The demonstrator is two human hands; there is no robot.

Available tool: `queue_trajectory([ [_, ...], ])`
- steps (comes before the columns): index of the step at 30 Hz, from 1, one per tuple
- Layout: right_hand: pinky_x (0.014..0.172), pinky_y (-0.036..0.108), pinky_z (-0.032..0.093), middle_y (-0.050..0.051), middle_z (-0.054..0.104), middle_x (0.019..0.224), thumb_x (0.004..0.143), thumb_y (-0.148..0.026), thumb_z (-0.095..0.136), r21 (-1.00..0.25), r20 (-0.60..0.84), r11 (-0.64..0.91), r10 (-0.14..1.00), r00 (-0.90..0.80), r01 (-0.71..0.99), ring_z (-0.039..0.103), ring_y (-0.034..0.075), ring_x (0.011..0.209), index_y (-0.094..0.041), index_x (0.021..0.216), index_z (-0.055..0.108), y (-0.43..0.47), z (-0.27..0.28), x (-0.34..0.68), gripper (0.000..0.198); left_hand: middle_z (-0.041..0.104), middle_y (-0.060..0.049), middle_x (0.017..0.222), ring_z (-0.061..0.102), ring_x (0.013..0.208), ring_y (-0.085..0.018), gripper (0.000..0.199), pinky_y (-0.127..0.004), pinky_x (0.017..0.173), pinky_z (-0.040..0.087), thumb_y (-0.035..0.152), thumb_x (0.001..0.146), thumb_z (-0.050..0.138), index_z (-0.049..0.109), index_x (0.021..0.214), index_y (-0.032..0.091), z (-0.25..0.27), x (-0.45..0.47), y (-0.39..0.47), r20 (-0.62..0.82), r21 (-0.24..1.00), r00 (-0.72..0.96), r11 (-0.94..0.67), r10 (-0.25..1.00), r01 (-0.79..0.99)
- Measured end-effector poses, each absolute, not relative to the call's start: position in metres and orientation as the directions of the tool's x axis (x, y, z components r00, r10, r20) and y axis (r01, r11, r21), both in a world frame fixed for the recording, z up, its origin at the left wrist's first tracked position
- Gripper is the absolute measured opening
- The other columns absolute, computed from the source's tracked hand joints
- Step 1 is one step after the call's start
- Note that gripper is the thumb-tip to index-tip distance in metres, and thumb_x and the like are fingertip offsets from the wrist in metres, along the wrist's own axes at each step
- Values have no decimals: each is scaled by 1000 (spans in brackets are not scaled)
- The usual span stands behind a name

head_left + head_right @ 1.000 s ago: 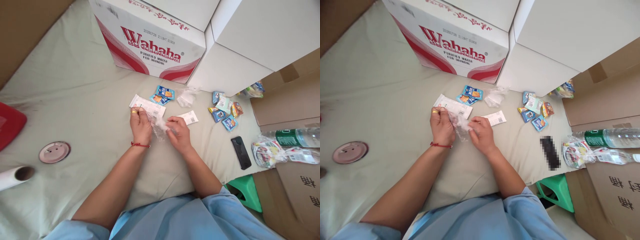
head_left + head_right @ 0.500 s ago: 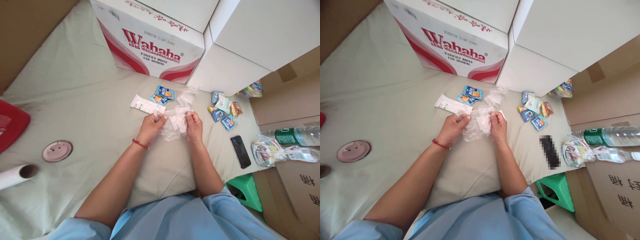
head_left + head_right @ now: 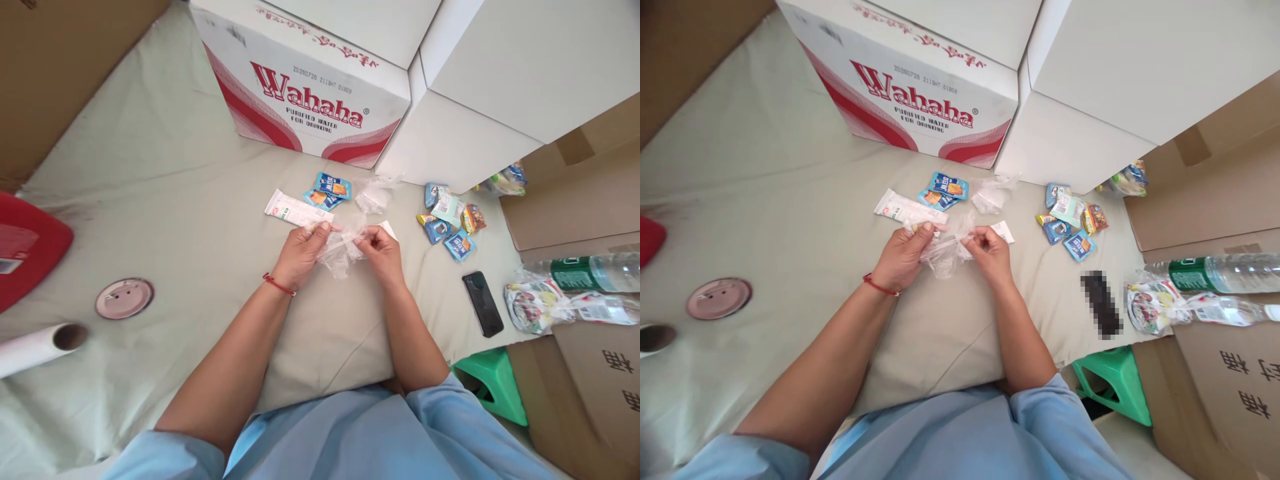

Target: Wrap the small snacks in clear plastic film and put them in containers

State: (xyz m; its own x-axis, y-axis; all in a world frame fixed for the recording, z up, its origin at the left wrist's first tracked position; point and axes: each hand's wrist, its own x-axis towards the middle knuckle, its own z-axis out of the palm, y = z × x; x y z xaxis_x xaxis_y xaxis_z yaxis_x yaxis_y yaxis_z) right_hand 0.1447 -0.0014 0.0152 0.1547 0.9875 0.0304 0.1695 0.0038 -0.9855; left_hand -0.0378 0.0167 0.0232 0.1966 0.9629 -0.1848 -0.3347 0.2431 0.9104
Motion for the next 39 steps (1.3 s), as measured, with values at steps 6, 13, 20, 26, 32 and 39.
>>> queue_trajectory([
  [6, 68, 24, 49, -5, 62, 83, 64, -43, 91, -922, -103, -14, 972, 210, -387, 57, 11, 72, -25, 83, 57, 5, 32, 170, 42, 34, 8, 50, 28, 41, -7, 56, -23, 42, 21, 70, 76, 78, 77, 88, 15, 30, -43, 20, -267, 820, 144, 303, 953, -486],
  [13, 50, 20, 36, -7, 54, 71, 64, -44, 87, -970, -162, -63, 889, 428, -236, 44, 8, 56, -23, 84, 57, 15, 21, 209, 41, 31, 9, 48, 29, 38, -6, 56, -22, 39, 23, 70, 80, 75, 73, 76, 14, 31, -48, 29, -344, 791, 44, 315, 938, -524],
  [20, 88, 35, 54, 4, 64, 108, 87, -53, 70, -852, 408, 169, 807, 427, 496, 62, 20, 100, -24, 110, 62, -9, 41, 220, 38, 31, 9, 49, 23, 36, -4, 62, -22, 35, 16, 75, 77, 74, 74, 81, 13, 24, -47, 30, -364, 792, 55, 340, 930, -507],
  [26, 123, 62, 29, 15, 42, 160, 85, -49, 80, -385, 364, 451, 876, -317, 805, 31, 38, 153, -28, 142, 56, -33, 32, 162, 66, 31, 10, 48, 23, 36, -4, 64, -20, 35, 17, 79, 78, 69, 71, 83, 15, 27, -46, 28, -357, 788, 62, 336, 932, -516],
  [32, 120, 56, 37, 12, 62, 139, 99, -28, 59, -442, 476, 385, 866, -152, 810, 43, 32, 145, -26, 104, 73, -21, 18, 154, 16, 35, 9, 44, 21, 32, -4, 76, -21, 33, 12, 90, 80, 54, 68, 89, 15, 32, -48, 28, -387, 719, 217, 440, 896, -538],
  [39, 58, 27, 55, -2, 67, 75, 91, -44, 73, -984, 29, -6, 981, 190, 181, 64, 14, 62, -25, 96, 67, -63, 68, 178, 21, 38, 10, 48, 22, 34, -4, 62, -20, 36, 12, 74, 79, 72, 69, 101, 17, 34, -72, 31, -381, 763, 448, 549, 809, -342],
])
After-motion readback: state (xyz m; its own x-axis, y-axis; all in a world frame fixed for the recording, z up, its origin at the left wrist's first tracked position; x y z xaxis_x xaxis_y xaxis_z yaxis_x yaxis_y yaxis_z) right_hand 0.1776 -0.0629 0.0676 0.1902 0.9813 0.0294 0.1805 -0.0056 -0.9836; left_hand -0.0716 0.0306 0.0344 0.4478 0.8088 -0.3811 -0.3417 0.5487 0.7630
